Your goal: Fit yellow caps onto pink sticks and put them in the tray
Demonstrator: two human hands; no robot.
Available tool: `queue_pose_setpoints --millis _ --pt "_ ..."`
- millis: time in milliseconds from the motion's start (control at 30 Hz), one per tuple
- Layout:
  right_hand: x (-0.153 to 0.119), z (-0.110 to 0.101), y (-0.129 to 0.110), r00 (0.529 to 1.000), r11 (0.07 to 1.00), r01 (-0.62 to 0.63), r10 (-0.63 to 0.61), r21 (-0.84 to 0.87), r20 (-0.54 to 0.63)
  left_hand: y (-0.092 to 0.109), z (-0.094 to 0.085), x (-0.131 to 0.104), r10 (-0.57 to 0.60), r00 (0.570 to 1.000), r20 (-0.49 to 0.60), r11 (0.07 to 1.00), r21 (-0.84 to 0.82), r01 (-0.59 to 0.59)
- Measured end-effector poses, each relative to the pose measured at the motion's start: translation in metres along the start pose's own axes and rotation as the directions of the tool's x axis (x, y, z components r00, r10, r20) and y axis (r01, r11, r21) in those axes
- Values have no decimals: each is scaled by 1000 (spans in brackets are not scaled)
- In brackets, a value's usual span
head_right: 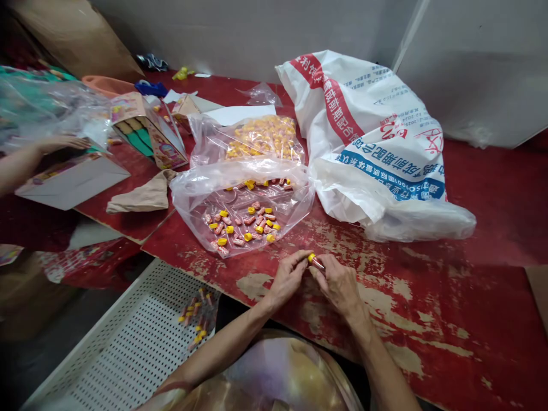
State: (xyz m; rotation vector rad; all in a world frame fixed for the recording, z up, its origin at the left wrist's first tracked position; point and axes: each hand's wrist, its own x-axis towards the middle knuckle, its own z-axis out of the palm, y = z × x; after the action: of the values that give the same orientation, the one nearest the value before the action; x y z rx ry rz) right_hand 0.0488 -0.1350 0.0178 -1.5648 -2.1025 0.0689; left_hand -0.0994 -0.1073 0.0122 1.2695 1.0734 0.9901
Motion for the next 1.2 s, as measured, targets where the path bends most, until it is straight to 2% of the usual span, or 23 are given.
queue_pose_setpoints --millis 100,167,233,300,333,400,500,567,633,700,800,900,1067,1133,1167,1200 --pt "1 -9 5 982 991 78 -57 -112 181 1 -1 -5 14 987 163 979 200 -47" --pt "4 -14 8 937 982 107 -47 -156 347 3 0 -8 -26 969 246 936 345 -63" --pt "10 -18 8 844 970 145 -19 -195 535 7 1 -9 -84 948 308 838 537 -100" --pt "19 -20 5 713 948 200 32 -248 700 11 0 -8 -128 934 333 693 704 -156" --pt "24 -20 2 654 934 229 61 -274 754 13 -2 -7 -132 933 334 635 751 -179" --pt "32 -18 -6 575 913 272 100 -305 812 15 -9 -5 -104 946 308 596 781 -188" --pt "42 -12 -20 493 901 301 133 -312 860 13 -26 -2 -8 978 209 686 712 -146" --pt "46 -9 -29 439 897 304 168 -322 883 9 -35 -1 76 991 114 799 587 -128" --pt "49 -8 -35 411 899 292 190 -326 892 6 -41 0 129 992 -4 894 432 -115" --pt "51 -8 -39 418 912 250 202 -326 886 5 -42 2 102 988 -117 954 294 -64" --pt "53 -6 -36 468 936 170 198 -307 862 6 -38 5 -17 975 -220 992 119 44" --pt "52 -4 -20 534 952 93 199 -291 822 8 -33 8 -69 966 -251 997 12 74" --pt "35 -10 14 658 984 -63 167 -168 734 7 -35 -4 -46 970 -239 999 -2 47" --pt "22 -10 18 751 973 -229 171 8 638 4 -36 -13 -27 980 -197 999 23 32" --pt "16 -9 17 801 930 -332 190 157 567 3 -35 -18 -25 987 -156 999 33 30" --pt "10 -7 14 838 846 -420 224 327 497 1 -34 -22 -35 994 -105 999 28 38"
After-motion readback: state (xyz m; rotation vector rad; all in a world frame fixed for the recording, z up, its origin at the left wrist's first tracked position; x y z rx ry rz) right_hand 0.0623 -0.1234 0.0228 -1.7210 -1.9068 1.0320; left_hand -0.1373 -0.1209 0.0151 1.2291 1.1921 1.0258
